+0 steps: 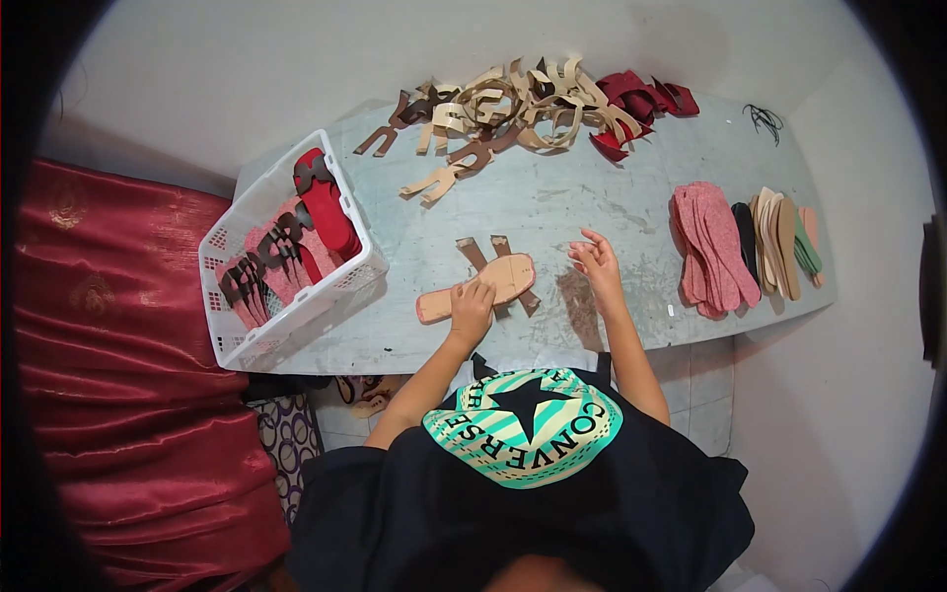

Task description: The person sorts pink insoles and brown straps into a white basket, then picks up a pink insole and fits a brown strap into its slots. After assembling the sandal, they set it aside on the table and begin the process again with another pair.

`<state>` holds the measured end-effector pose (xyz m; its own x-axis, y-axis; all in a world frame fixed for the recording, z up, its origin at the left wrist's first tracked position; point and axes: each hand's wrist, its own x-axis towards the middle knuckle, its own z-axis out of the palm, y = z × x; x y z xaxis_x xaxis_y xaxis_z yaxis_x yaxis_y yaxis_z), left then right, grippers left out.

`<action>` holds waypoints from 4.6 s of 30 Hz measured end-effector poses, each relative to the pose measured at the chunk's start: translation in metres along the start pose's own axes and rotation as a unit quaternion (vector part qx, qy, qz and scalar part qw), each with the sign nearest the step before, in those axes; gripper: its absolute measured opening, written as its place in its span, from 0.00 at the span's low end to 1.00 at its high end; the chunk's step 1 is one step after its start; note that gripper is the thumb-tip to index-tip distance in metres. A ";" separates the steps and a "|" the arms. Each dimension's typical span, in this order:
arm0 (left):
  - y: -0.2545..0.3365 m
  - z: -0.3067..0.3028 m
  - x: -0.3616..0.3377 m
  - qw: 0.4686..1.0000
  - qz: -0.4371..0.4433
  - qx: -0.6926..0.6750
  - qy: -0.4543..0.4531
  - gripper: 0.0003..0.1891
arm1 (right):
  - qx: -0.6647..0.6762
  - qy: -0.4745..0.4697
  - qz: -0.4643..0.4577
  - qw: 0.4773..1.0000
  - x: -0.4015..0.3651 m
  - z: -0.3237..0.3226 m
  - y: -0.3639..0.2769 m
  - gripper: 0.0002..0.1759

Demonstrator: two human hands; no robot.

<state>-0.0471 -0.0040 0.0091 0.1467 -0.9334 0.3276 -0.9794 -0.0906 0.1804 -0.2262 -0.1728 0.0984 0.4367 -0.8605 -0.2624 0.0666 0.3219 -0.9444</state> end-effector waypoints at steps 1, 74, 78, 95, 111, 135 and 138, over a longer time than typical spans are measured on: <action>0.000 -0.002 0.000 1.000 0.007 0.002 -0.006 0.17 | -0.002 0.001 0.003 1.000 -0.001 -0.002 0.002 0.24; -0.018 -0.006 0.009 0.968 -0.061 -0.234 -0.058 0.22 | -0.614 -0.325 -0.068 0.716 -0.009 -0.004 0.070 0.26; -0.018 -0.005 0.008 0.967 -0.062 -0.243 -0.051 0.22 | -0.610 -0.327 -0.070 0.718 -0.008 -0.005 0.071 0.26; -0.016 -0.012 0.005 0.964 -0.075 -0.234 -0.104 0.21 | -0.556 -0.383 -0.196 0.711 0.002 -0.012 0.067 0.25; -0.010 -0.008 0.013 0.994 0.029 -0.063 -0.080 0.15 | -0.495 -0.357 -0.294 0.735 0.031 0.005 0.054 0.08; -0.025 -0.002 0.016 0.966 0.060 -0.203 -0.147 0.14 | -0.473 -0.131 -0.294 0.820 0.022 0.035 0.084 0.05; -0.027 -0.001 0.017 0.965 0.064 -0.209 -0.148 0.14 | -0.478 -0.131 -0.309 0.812 0.024 0.034 0.086 0.05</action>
<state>-0.0183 -0.0167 0.0108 -0.0788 -0.9915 0.1039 -0.8368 0.1225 0.5336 -0.1794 -0.1519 0.0179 0.7688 -0.5877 0.2521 -0.3263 -0.6995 -0.6358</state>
